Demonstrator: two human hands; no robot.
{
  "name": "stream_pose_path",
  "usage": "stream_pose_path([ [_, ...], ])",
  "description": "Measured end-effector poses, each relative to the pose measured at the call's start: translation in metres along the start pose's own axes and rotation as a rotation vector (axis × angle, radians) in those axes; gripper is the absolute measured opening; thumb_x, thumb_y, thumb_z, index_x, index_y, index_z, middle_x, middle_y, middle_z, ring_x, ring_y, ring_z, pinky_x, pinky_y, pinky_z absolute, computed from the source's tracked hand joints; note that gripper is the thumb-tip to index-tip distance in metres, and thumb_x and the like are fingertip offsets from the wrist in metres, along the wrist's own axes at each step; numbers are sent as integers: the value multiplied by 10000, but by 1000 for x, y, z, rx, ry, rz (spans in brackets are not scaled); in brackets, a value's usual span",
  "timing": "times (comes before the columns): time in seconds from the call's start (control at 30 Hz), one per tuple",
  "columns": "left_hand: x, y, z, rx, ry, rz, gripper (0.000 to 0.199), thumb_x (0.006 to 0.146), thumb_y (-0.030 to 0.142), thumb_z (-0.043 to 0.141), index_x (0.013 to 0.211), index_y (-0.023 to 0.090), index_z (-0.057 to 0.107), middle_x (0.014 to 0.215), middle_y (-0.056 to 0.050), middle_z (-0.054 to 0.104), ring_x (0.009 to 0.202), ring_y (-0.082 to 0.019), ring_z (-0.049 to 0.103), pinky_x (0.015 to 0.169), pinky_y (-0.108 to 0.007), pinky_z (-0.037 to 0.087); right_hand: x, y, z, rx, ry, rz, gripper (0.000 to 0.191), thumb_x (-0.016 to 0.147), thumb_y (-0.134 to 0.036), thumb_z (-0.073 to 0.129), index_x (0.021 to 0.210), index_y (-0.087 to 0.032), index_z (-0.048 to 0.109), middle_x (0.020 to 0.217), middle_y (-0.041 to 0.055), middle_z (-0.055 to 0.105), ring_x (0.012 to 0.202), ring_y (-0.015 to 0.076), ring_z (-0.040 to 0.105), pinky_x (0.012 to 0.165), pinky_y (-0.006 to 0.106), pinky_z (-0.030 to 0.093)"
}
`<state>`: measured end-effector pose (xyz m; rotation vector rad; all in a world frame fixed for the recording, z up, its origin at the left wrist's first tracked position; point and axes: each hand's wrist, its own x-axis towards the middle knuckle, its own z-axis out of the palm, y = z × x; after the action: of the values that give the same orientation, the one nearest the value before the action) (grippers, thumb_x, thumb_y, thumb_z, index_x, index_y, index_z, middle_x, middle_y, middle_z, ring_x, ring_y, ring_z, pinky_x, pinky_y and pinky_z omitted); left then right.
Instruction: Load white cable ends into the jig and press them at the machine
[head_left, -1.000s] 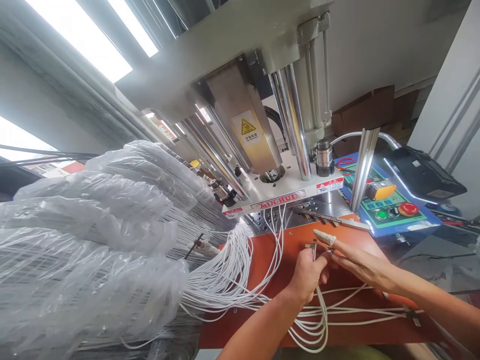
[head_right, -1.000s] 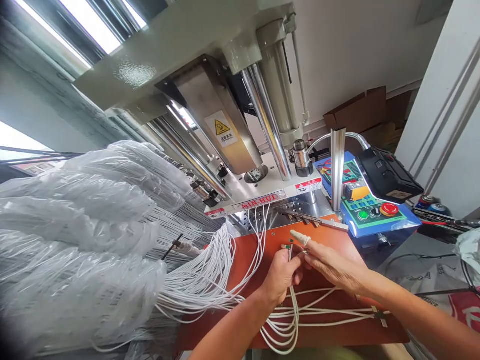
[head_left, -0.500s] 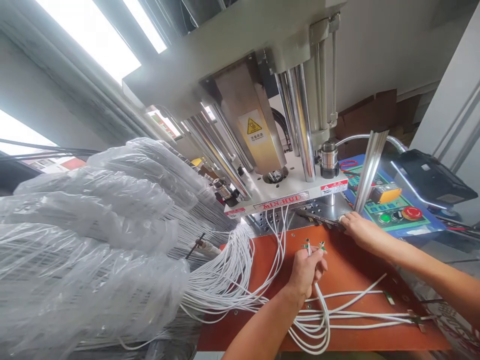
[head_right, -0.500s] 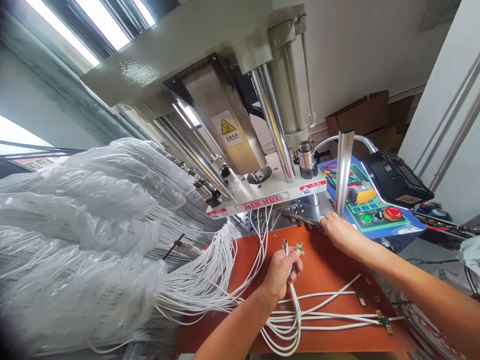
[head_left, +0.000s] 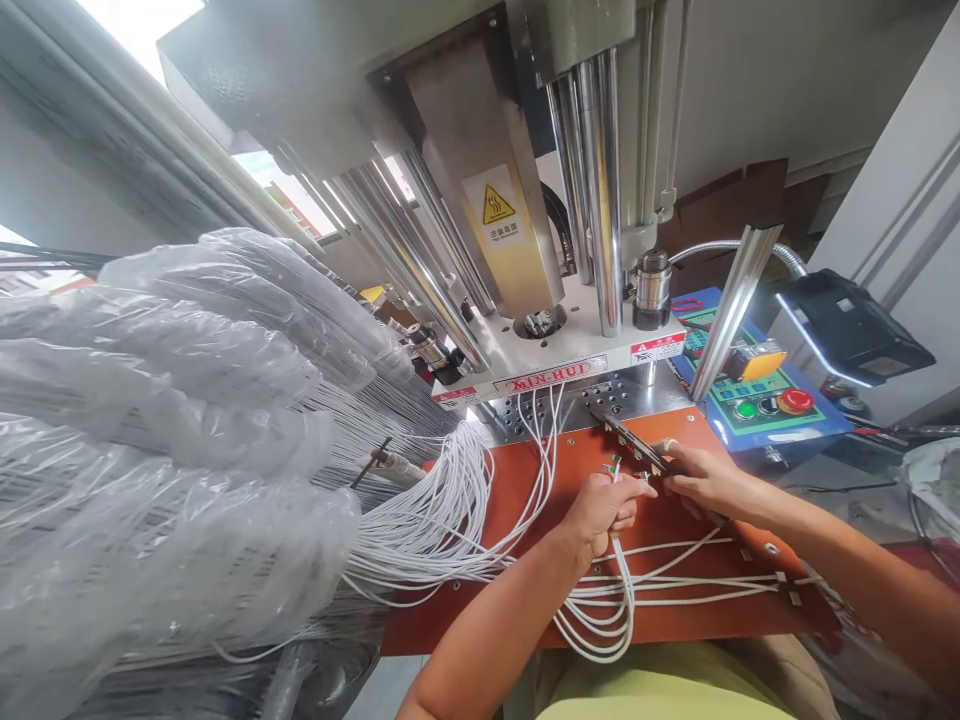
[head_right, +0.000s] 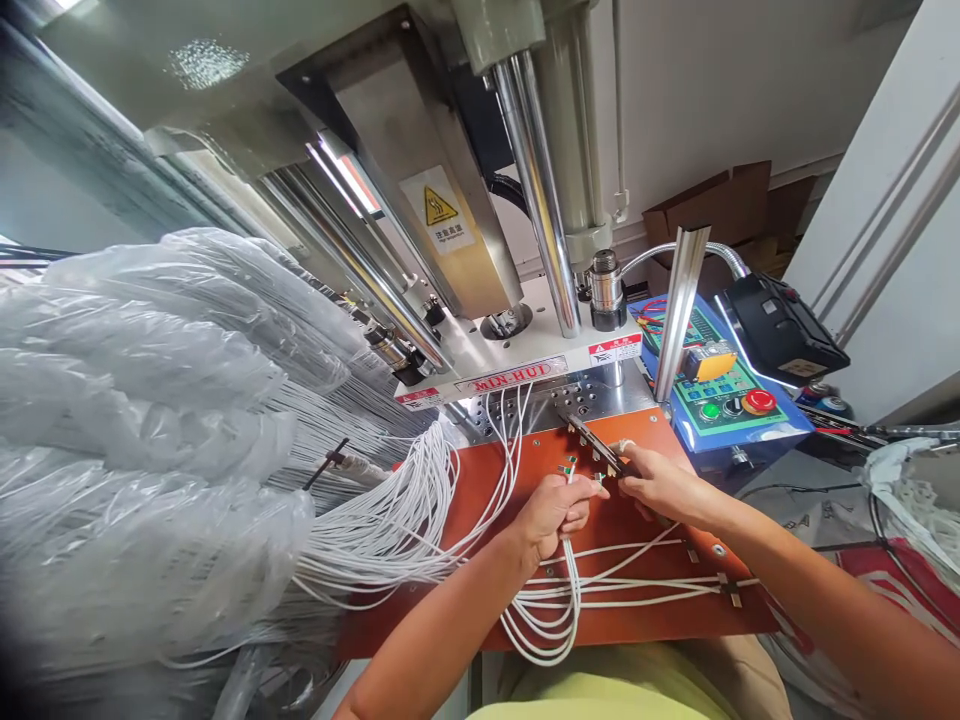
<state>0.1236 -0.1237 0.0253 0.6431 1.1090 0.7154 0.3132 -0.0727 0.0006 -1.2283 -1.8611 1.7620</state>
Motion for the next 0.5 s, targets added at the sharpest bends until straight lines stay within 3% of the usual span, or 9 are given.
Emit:
stream_pose_path([
  [0.1,-1,7,9,-22,20,-51,213,597,285,724,622,131,578,396,105,311,344,-19,234,391,-210,88,-3,0,5,31,9,15,266,810,-281,461,1063,-221,410,556,-100,449,410,94,442,373,201,349],
  [0.23,1,9,17,-48,58,-67,279,533,219,755,560,158,485,412,110,317,354,-10,236,389,-199,99,-5,-2,8,47,3,19,176,853,-349,440,973,-229,391,507,-114,372,372,85,360,342,201,304],
  [0.5,6,7,18,-35,87,-96,157,622,175,677,621,146,523,413,87,364,362,-18,240,392,-191,105,-7,3,11,-111,38,-6,211,869,-358,443,1048,-246,446,518,-80,392,435,119,383,453,258,349],
])
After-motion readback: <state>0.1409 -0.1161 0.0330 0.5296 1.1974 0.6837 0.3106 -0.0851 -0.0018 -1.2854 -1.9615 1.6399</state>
